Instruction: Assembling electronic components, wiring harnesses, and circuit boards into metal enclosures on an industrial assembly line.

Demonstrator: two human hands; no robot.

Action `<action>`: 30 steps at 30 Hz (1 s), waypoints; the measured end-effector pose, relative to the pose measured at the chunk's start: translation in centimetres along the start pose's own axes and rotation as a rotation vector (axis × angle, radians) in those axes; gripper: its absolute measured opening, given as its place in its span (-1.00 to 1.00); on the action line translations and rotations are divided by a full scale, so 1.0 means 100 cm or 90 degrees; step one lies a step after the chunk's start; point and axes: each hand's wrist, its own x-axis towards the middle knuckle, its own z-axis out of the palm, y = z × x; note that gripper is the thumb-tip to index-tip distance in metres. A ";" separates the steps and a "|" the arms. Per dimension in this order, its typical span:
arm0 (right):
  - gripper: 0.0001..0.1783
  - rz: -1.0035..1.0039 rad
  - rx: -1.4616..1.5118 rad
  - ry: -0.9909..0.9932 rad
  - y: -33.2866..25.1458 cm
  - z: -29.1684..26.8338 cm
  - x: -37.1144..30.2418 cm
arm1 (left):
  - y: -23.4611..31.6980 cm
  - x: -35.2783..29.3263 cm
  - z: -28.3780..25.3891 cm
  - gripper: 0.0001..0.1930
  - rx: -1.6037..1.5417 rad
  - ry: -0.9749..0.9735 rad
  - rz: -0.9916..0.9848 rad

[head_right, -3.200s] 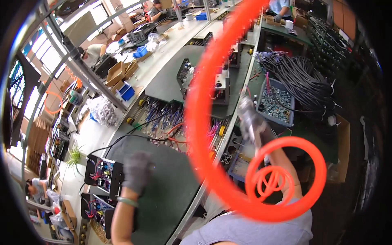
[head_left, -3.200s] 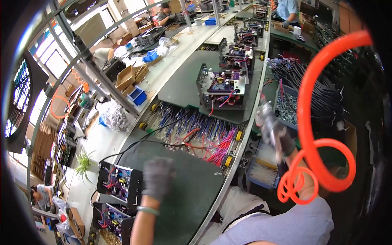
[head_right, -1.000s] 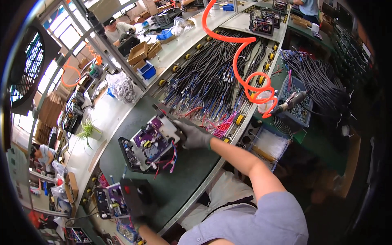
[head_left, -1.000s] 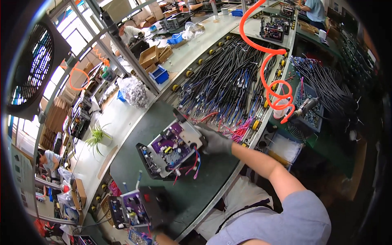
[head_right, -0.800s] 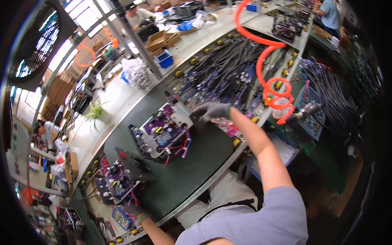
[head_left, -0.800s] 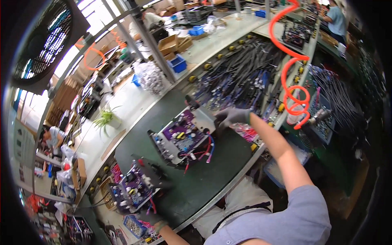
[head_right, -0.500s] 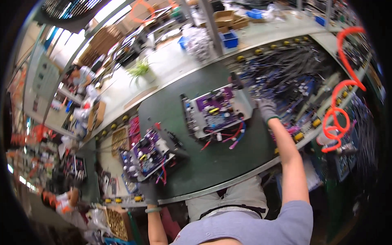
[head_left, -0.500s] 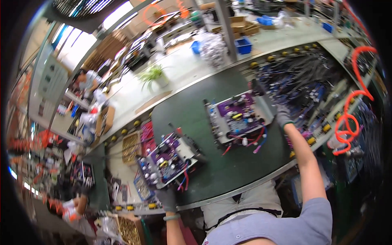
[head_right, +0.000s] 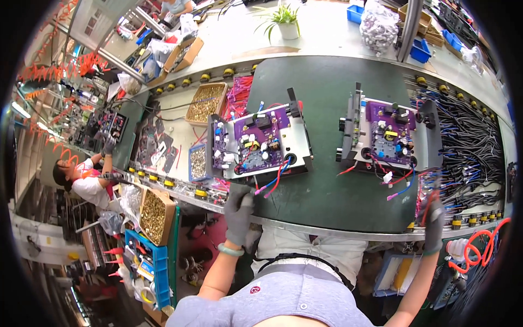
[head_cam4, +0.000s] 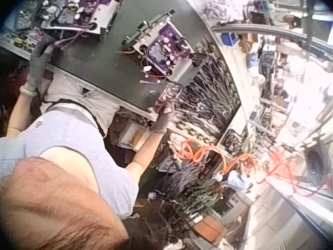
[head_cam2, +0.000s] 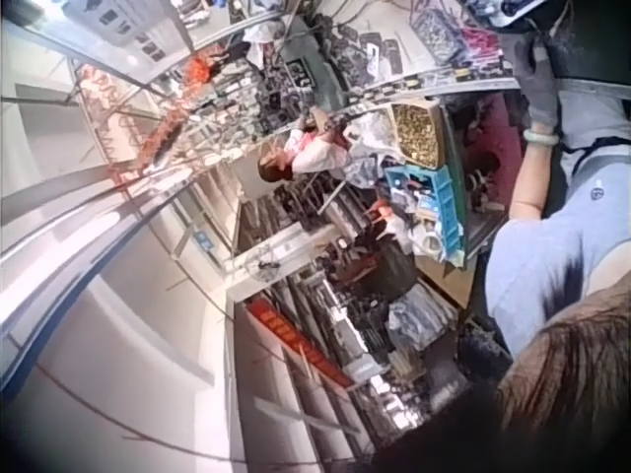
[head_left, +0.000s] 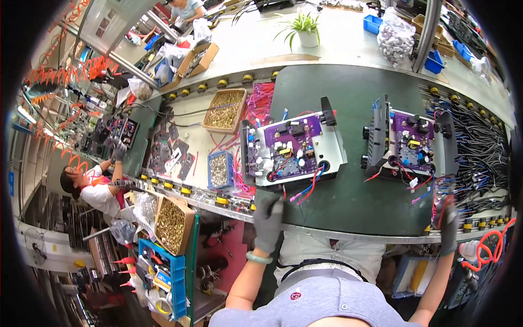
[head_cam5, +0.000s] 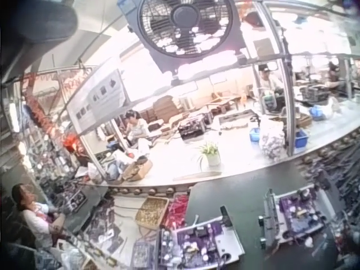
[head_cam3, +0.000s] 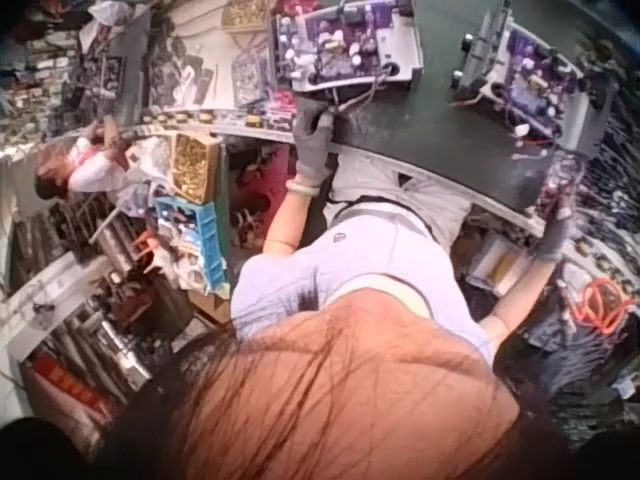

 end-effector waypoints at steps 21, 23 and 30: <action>-0.34 -0.282 -0.594 -0.412 -0.032 0.346 -0.035 | 0.019 0.033 0.039 -0.63 0.223 0.134 0.176; -0.35 -0.329 -0.573 -0.383 -0.026 0.352 -0.034 | 0.005 0.038 0.020 -0.68 0.205 -0.040 0.065; -0.40 -0.301 -0.562 -0.420 -0.020 0.355 -0.040 | 0.021 0.032 0.004 -0.59 0.255 -0.068 0.264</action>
